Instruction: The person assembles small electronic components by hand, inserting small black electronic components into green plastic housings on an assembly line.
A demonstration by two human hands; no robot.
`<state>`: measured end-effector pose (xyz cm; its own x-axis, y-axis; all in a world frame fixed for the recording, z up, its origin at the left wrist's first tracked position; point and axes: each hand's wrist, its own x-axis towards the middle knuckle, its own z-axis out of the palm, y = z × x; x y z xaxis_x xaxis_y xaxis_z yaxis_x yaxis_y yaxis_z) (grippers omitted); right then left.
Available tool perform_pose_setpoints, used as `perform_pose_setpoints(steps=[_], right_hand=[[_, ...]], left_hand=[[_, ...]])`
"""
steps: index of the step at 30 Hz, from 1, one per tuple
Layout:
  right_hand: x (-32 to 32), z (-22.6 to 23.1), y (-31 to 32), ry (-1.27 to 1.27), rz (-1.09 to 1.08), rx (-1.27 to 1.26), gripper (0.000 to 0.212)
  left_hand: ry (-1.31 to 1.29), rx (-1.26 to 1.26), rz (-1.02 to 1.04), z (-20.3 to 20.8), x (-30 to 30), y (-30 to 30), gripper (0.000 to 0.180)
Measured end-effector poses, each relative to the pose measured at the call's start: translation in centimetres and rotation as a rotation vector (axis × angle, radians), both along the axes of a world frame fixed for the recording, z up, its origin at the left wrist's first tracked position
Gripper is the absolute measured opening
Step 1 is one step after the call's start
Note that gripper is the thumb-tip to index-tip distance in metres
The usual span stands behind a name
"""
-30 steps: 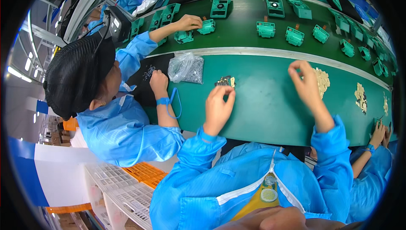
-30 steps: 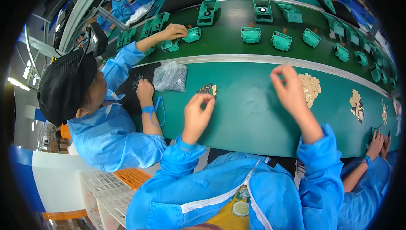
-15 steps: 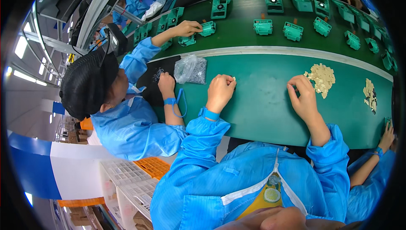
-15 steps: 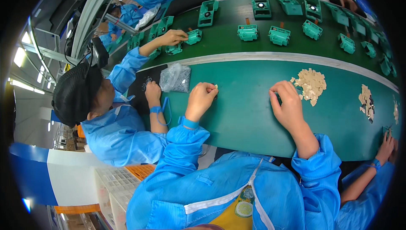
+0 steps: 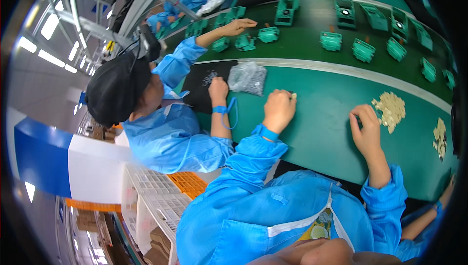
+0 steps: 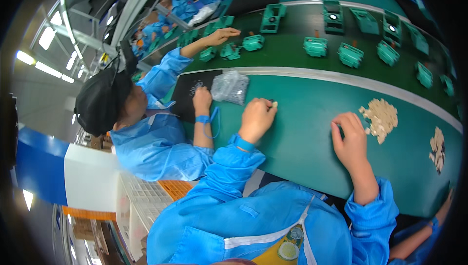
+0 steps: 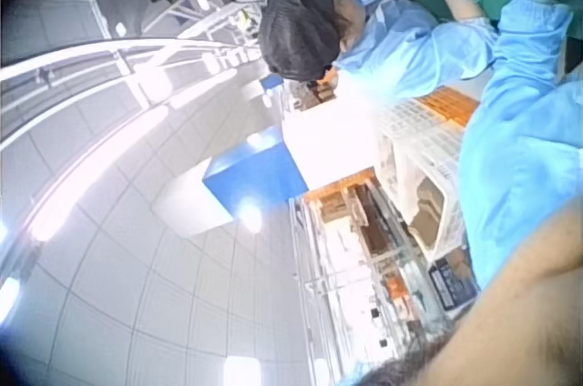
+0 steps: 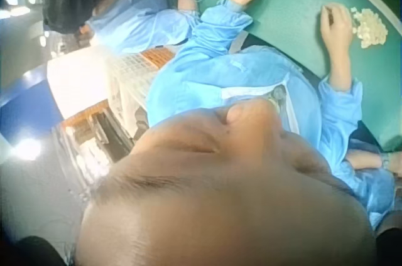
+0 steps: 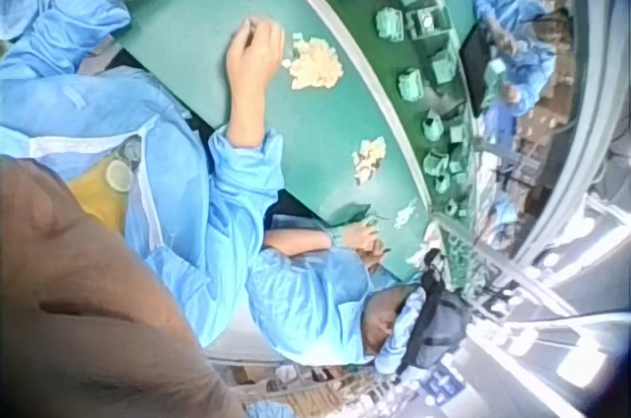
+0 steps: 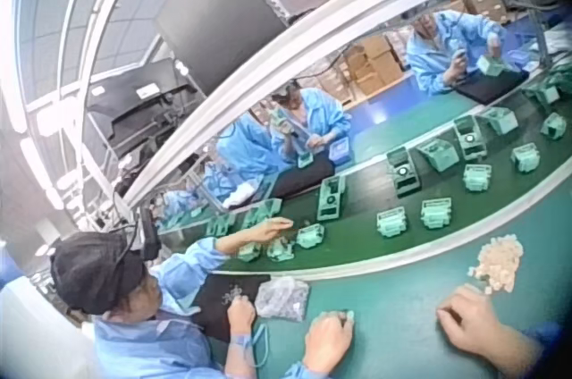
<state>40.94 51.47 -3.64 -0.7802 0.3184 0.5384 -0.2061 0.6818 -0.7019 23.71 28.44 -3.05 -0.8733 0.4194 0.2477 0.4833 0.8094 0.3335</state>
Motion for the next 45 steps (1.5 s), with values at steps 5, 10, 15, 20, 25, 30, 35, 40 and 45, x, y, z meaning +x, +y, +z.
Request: perform_pose_setpoints(steps=[5, 10, 15, 20, 25, 30, 35, 40, 45], right_hand=[[-0.3, 0.2, -0.6, -0.033, 0.031, -0.025, 0.004], [-0.6, 0.2, -0.6, -0.043, 0.029, -0.038, 0.003], [-0.7, 0.1, -0.5, -0.057, 0.028, -0.073, 0.002], [-0.4, -0.1, -0.5, -0.069, 0.034, -0.067, 0.003], [-0.1, -0.1, -0.4, -0.071, 0.027, -0.078, 0.003], [0.0, 0.1, -0.5, -0.070, 0.048, -0.079, 0.002], [0.2, 0.1, -0.4, -0.063, 0.042, -0.087, 0.002], [0.3, 0.0, -0.4, -0.069, 0.045, -0.095, 0.002], [0.3, -0.1, -0.4, -0.080, 0.051, -0.092, 0.002]], left_hand=[[-0.097, 0.014, 0.020, -0.2, -0.2, -0.3, 0.025], [-0.093, 0.044, 0.009, -0.3, -0.3, -0.1, 0.023], [0.017, -0.007, 0.076, -0.2, 0.2, 0.3, 0.022], [-0.240, -0.048, 0.042, 0.9, 0.0, 0.4, 0.022], [0.029, 0.001, 0.084, 1.0, 1.6, 0.7, 0.023], [-0.041, 0.057, 0.029, -0.1, 1.3, 0.1, 0.018], [-0.155, 0.039, 0.007, -0.1, 1.0, 0.1, 0.016], [-0.109, 0.097, -0.012, 0.7, 1.6, 0.2, 0.022], [-0.178, 0.134, -0.037, 1.8, 1.1, -0.8, 0.021]])
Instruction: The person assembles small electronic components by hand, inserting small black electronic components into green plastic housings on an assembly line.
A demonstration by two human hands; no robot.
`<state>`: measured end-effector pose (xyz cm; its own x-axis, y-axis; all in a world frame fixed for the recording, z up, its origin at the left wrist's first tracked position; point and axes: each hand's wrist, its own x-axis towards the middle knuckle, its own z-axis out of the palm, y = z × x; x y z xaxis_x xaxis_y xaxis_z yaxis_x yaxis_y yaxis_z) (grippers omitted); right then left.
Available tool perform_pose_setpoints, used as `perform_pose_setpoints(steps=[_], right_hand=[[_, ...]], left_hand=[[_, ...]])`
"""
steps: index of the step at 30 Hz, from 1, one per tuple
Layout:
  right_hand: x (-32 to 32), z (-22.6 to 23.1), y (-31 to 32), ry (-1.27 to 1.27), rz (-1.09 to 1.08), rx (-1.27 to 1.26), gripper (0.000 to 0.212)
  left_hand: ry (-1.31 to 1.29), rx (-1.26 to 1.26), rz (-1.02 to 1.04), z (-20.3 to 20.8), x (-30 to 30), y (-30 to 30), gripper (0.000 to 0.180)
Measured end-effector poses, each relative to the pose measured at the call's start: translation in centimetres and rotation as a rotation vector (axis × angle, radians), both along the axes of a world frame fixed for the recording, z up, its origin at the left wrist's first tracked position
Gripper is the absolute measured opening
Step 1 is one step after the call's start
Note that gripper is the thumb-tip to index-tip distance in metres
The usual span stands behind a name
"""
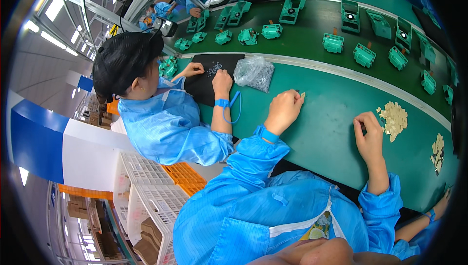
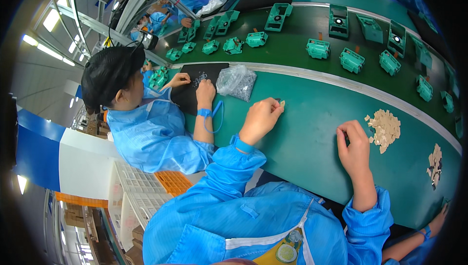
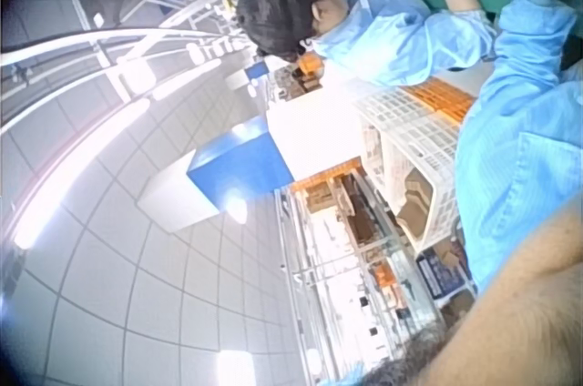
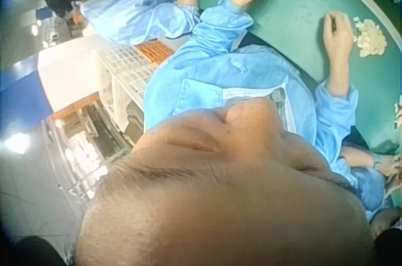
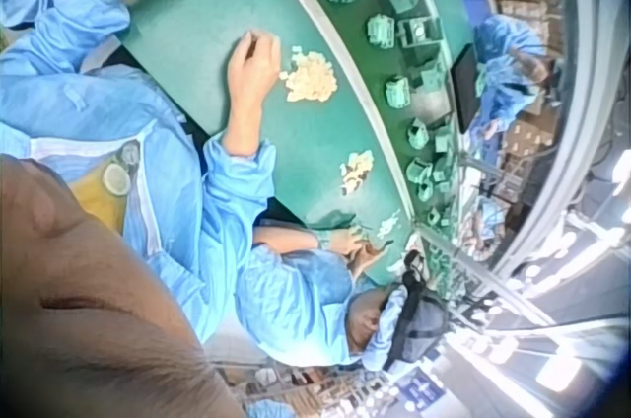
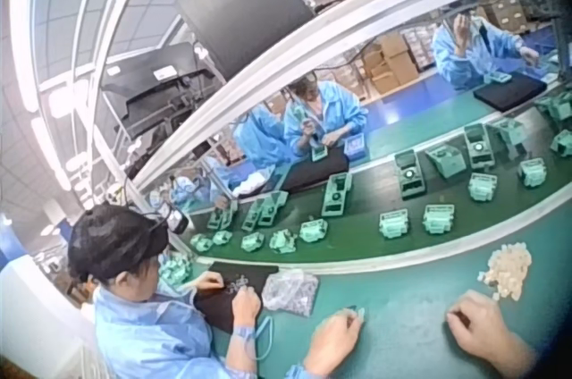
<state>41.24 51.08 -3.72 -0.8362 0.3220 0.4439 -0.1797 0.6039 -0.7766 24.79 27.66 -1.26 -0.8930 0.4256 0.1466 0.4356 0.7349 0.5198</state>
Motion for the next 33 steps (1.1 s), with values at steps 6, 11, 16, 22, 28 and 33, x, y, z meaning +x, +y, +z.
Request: perform_pose_setpoints(steps=[6, 11, 16, 22, 28, 33], right_hand=[[0.0, 0.1, -0.1, -0.009, 0.006, -0.003, 0.002], [0.1, 0.1, -0.1, -0.025, -0.004, -0.012, 0.002], [0.1, 0.4, 0.0, -0.025, 0.011, 0.005, 0.003], [0.5, -0.2, 0.3, -0.009, -0.001, -0.014, 0.005], [0.9, 0.4, 1.7, -0.081, 0.046, -0.389, 0.015], [0.8, 0.7, 3.3, -0.086, 0.059, -0.760, 0.018]], left_hand=[[-0.071, 0.087, 0.010, 1.0, -0.4, -0.5, 0.018], [-0.058, 0.138, 0.036, 1.6, -0.1, -0.1, 0.021], [0.402, 0.166, -0.150, -0.1, -1.8, -1.2, 0.021], [0.045, 0.298, -0.098, 1.2, 1.0, 1.7, 0.018], [0.102, 0.290, -0.612, 1.1, 5.7, 9.1, 0.019], [-0.088, 0.371, -0.708, 0.8, 6.2, 12.9, 0.014]])
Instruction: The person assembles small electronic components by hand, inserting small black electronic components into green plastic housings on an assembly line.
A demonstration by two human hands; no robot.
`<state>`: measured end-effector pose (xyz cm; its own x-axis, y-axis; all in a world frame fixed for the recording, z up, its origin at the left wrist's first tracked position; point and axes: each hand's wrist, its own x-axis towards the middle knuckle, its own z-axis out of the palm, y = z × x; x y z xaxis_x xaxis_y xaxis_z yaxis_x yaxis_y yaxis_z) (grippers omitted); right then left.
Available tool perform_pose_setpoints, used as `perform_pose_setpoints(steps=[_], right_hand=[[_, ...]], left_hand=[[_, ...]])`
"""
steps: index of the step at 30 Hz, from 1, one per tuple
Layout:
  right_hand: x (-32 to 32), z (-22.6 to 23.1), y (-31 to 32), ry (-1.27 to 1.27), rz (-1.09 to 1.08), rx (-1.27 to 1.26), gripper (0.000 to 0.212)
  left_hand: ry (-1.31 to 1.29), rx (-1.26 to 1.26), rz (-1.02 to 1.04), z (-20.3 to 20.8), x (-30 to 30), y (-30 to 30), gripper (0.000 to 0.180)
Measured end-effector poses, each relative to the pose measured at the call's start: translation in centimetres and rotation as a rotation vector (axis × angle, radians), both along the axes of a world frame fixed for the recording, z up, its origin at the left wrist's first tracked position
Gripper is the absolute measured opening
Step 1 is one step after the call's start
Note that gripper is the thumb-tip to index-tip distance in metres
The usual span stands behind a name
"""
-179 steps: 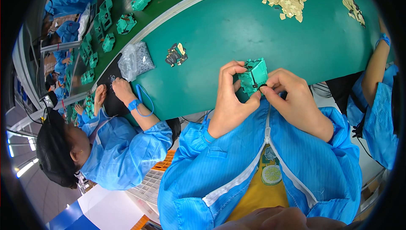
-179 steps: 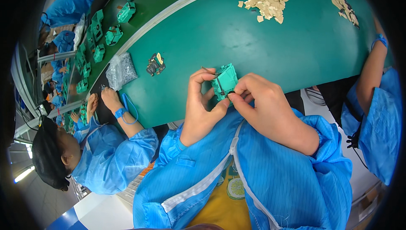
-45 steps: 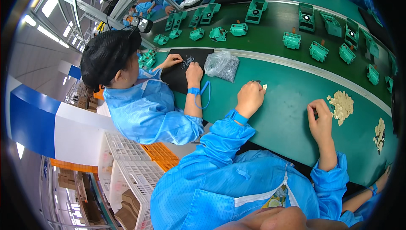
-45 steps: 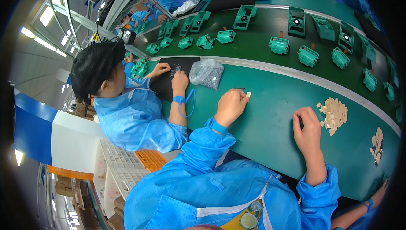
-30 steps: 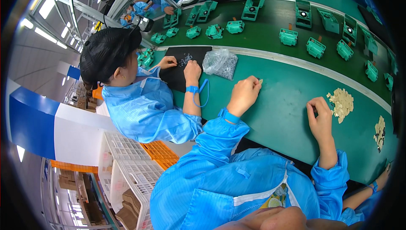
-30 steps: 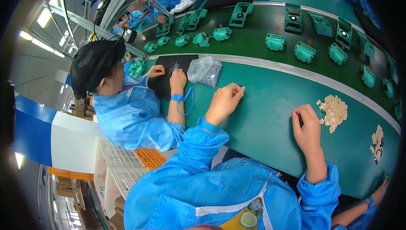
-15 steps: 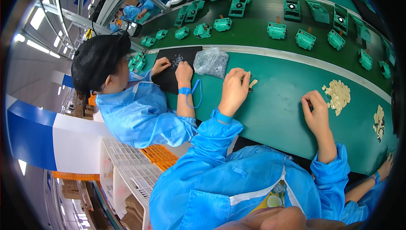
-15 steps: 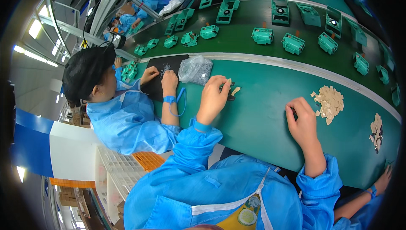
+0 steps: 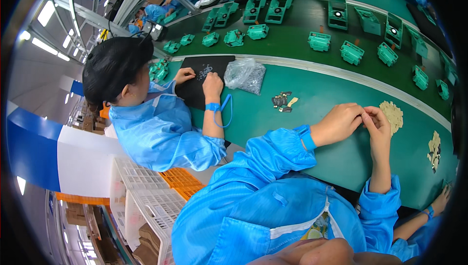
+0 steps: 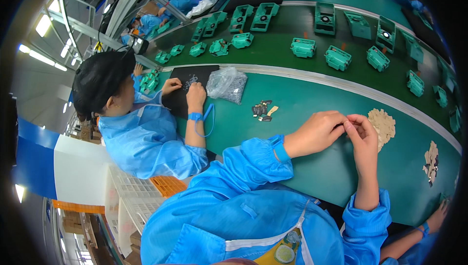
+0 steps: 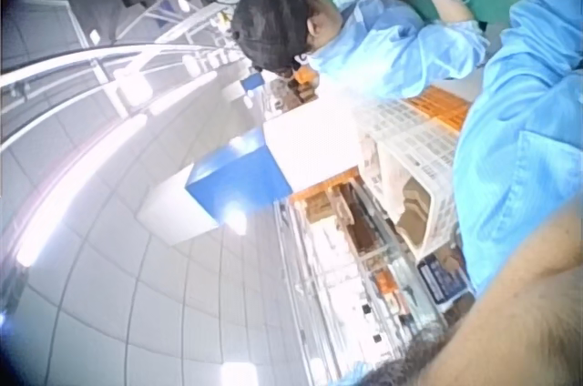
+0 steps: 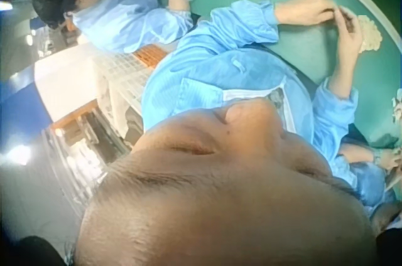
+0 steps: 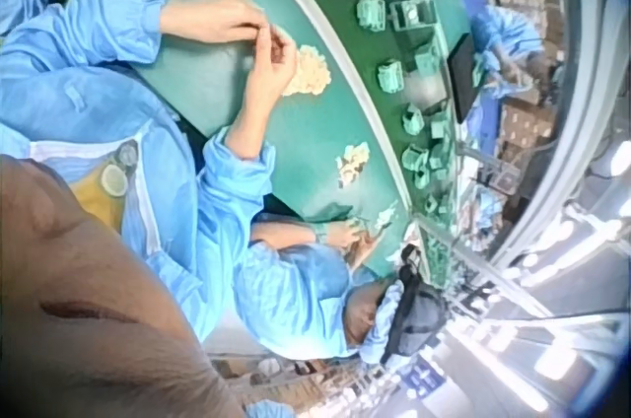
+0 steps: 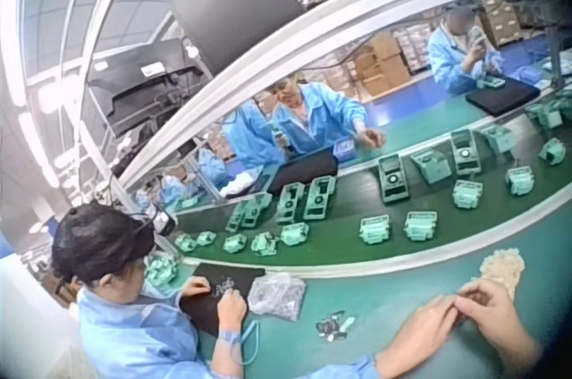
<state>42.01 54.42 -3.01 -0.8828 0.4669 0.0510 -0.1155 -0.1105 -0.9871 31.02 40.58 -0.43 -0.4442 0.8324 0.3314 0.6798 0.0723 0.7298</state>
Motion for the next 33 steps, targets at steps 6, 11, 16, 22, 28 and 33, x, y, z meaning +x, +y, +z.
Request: perform_pose_setpoints(steps=[6, 11, 16, 22, 28, 33], right_hand=[[0.3, -0.2, 0.7, -0.098, 0.044, -0.133, 0.013], [0.7, -0.4, 0.9, -0.125, 0.125, -0.373, 0.011], [0.9, -0.6, 1.5, -0.111, 0.033, -0.431, 0.010], [1.1, -0.5, 1.6, -0.128, 0.003, -0.411, 0.009], [1.1, -1.6, 2.2, -0.115, -0.003, -0.397, 0.009], [1.0, -2.2, 2.3, -0.107, -0.064, -0.390, 0.013]], left_hand=[[-0.462, -0.082, 0.040, 1.5, 0.2, -0.2, 0.017], [-0.727, 0.012, -0.039, 0.1, 0.1, -1.7, 0.020], [-0.257, 0.015, 0.324, 1.1, -2.0, -5.9, 0.020], [0.089, -0.104, 0.627, -1.0, -5.7, -10.8, 0.014], [0.381, -0.207, 0.675, -2.7, -6.6, -12.6, 0.012], [0.617, -0.153, 0.704, -0.7, -5.2, -8.9, 0.005]])
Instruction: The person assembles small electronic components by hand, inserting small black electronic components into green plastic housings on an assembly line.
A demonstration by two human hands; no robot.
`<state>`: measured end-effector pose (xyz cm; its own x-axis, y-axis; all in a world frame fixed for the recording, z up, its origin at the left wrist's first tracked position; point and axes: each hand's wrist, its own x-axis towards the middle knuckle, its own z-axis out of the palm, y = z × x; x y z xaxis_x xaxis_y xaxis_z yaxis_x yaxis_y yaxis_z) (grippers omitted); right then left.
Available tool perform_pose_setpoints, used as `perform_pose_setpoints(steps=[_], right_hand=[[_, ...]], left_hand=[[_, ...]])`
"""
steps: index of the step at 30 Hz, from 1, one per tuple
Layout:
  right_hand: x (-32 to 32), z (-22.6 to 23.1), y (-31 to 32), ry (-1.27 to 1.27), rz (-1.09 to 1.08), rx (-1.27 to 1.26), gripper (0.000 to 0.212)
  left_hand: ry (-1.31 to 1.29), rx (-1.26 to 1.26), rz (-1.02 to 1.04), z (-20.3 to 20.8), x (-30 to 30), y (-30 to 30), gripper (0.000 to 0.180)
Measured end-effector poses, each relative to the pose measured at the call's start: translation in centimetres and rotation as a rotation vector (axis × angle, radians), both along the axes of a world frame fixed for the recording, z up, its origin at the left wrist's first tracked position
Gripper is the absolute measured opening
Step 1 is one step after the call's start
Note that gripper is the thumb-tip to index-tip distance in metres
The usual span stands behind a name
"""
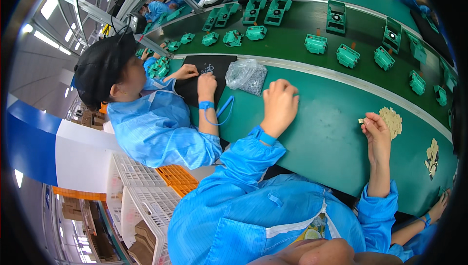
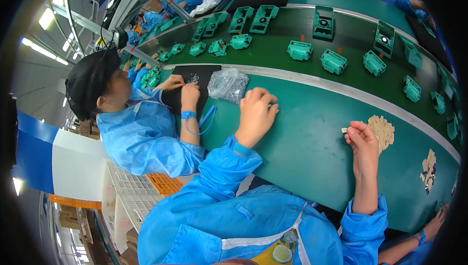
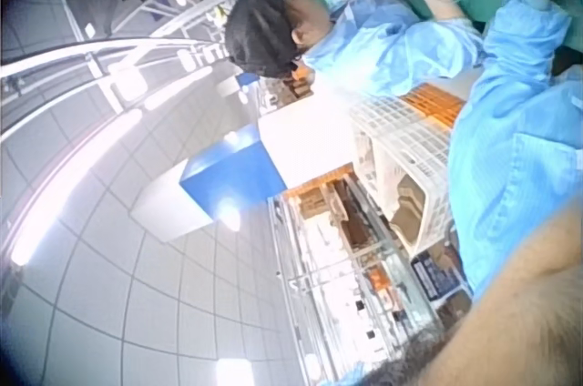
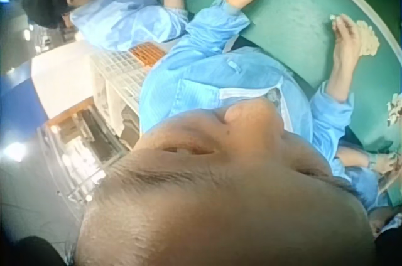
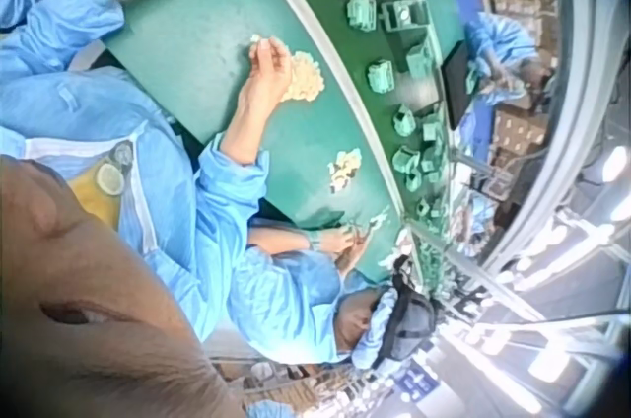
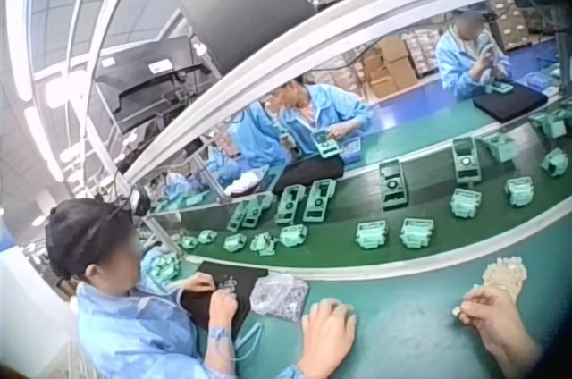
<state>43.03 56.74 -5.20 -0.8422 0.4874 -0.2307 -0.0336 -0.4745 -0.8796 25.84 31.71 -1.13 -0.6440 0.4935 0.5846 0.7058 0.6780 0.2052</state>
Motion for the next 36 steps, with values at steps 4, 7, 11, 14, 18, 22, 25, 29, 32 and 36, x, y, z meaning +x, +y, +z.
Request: perform_pose_setpoints(steps=[4, 7, 11, 14, 18, 22, 25, 29, 32, 36], right_hand=[[0.2, -0.1, 0.7, 0.030, 0.000, 0.035, 0.015], [0.5, -0.3, 1.4, 0.027, -0.010, 0.041, 0.015], [0.8, 0.5, 1.4, 0.045, 0.013, 0.056, 0.015], [1.0, 0.5, 1.3, 0.055, 0.018, 0.072, 0.016], [1.2, -0.7, 2.1, 0.099, 0.005, 0.073, 0.018], [1.6, -0.8, 3.1, 0.066, -0.125, 0.130, 0.020], [1.8, -1.1, 3.5, 0.031, -0.138, 0.170, 0.021], [1.9, -1.0, 3.5, 0.029, -0.052, 0.159, 0.023], [2.0, -1.0, 3.5, -0.013, -0.044, 0.174, 0.023], [2.3, -0.7, 3.8, 0.003, -0.037, 0.213, 0.024]], left_hand=[[-0.068, -0.424, 0.067, -0.2, 0.1, 2.7, 0.008], [-0.142, -0.408, 0.038, 0.0, -0.2, 2.6, 0.008], [-0.304, -0.151, -0.166, 1.5, 0.8, 3.6, 0.010], [-0.476, 0.042, -0.431, 3.2, 3.7, 7.2, 0.015], [-0.436, 0.225, -0.606, -0.2, 6.5, 13.1, 0.027], [-0.910, 0.402, -0.733, -2.0, 7.0, 15.7, 0.019], [-1.146, 0.537, -0.724, -2.8, 6.9, 15.6, 0.015], [-1.118, 0.641, -0.708, -3.7, 6.8, 15.5, 0.015], [-1.107, 0.655, -0.718, -3.4, 6.8, 15.6, 0.015], [-1.076, 0.643, -0.729, -3.6, 7.4, 15.9, 0.014]])
